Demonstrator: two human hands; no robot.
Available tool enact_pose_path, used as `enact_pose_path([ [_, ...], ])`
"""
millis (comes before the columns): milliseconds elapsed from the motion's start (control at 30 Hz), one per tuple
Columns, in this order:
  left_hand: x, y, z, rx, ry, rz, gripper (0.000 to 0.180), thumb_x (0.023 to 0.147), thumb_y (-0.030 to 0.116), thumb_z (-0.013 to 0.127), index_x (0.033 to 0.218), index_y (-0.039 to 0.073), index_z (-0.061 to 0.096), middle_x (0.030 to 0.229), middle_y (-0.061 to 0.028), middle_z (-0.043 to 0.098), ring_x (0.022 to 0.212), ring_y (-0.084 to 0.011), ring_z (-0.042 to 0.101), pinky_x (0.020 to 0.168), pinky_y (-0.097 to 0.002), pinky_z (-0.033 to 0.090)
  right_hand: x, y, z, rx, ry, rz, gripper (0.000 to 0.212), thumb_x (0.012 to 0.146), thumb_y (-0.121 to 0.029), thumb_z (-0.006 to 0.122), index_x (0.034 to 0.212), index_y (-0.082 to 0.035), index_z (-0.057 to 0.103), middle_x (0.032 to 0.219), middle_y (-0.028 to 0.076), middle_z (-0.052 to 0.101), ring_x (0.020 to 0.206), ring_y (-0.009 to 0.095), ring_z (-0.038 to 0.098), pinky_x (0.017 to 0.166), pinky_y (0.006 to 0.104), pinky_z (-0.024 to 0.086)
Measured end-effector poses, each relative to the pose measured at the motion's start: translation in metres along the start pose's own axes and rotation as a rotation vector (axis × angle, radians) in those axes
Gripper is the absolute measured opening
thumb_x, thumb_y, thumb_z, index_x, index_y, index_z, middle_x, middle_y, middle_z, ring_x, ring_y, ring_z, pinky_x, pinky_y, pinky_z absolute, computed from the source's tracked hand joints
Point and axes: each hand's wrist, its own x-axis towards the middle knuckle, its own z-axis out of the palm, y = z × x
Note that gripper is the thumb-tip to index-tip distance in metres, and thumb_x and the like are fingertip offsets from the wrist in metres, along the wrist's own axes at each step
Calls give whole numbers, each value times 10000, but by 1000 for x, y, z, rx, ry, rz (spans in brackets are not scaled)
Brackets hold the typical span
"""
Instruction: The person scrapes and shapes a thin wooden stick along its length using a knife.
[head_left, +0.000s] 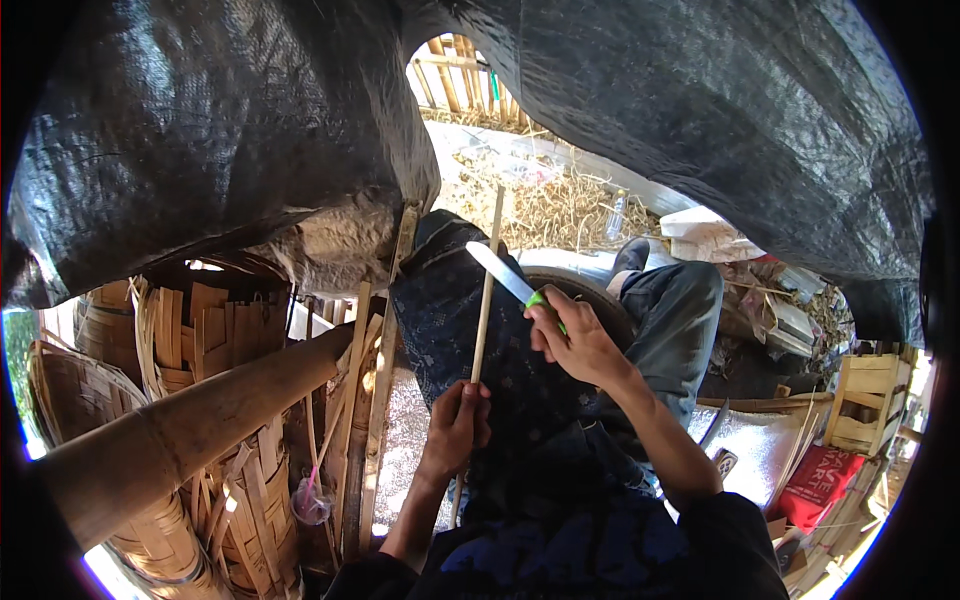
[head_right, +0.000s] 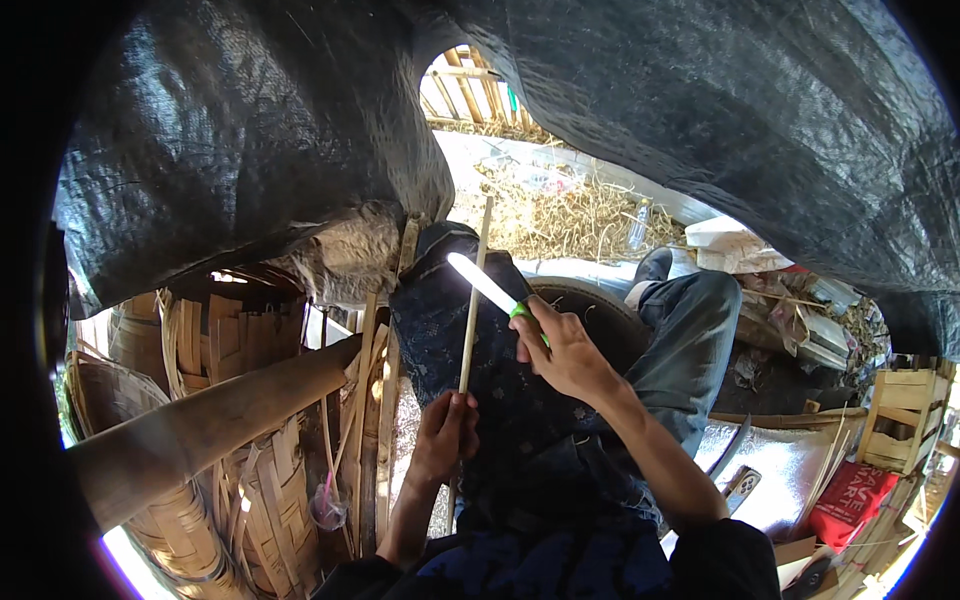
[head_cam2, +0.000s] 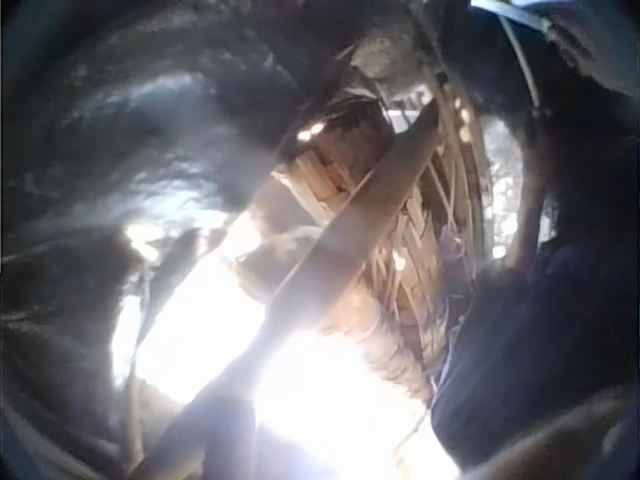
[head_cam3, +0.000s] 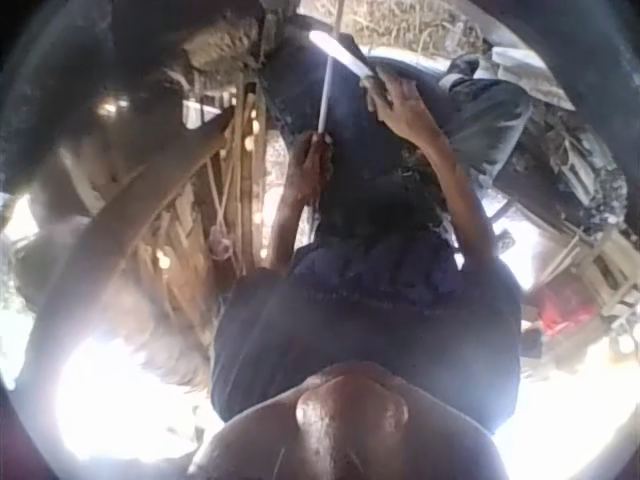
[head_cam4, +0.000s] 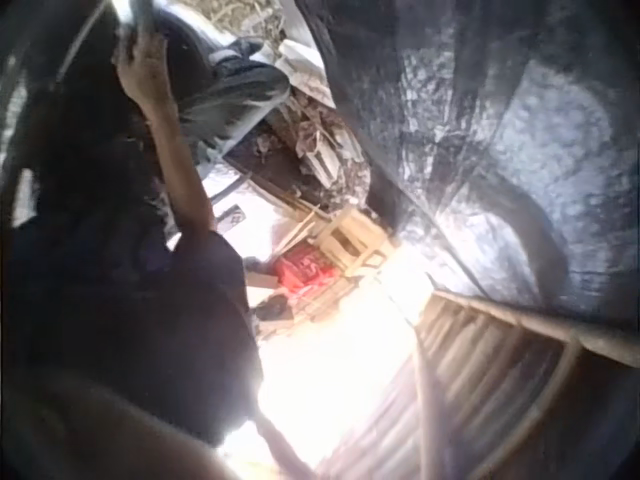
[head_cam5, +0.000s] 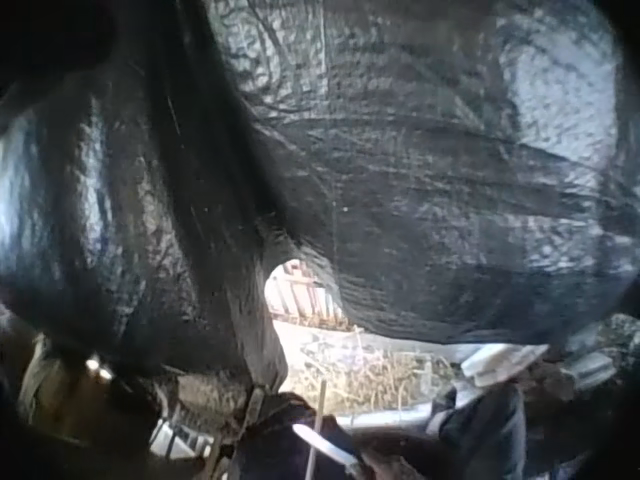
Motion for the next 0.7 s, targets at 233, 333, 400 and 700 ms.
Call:
enact_pose_path([
  [233, -4, 2, -11, 107, 110, -5, 265, 980, 251, 371, 910, 48, 528, 583, 1, 444, 405, -68, 395, 372, -218, 312, 1, 23, 18, -495, 226, -590, 217, 879, -174, 573, 907, 27, 497, 661, 173, 584, 587, 317, 603, 540, 367, 485],
  [333, 3, -15, -17, 177, 151, 4, 258, 970, 219, 391, 878, 37, 550, 570, -12, 446, 444, -81, 403, 414, -249, 333, -1, 23, 21, -656, 176, -550, 246, 890, -221, 554, 835, 14, 509, 589, 165, 566, 537, 319, 594, 492, 374, 481],
  [400, 4, -24, -20, 227, 175, 33, 249, 963, 205, 402, 865, 35, 556, 565, -17, 441, 467, -85, 406, 436, -262, 339, 0, 17, 20, -702, -17, -312, 271, 898, -250, 541, 807, 4, 519, 546, 149, 559, 505, 309, 593, 462, 369, 481],
  [700, 2, -39, -10, 285, 202, 134, 241, 954, 180, 399, 860, 20, 553, 555, -43, 452, 484, -110, 420, 475, -283, 350, 20, 16, 24, -872, -72, -225, 324, 905, -288, 517, 727, -18, 511, 498, 180, 538, 494, 345, 594, 401, 421, 460],
])
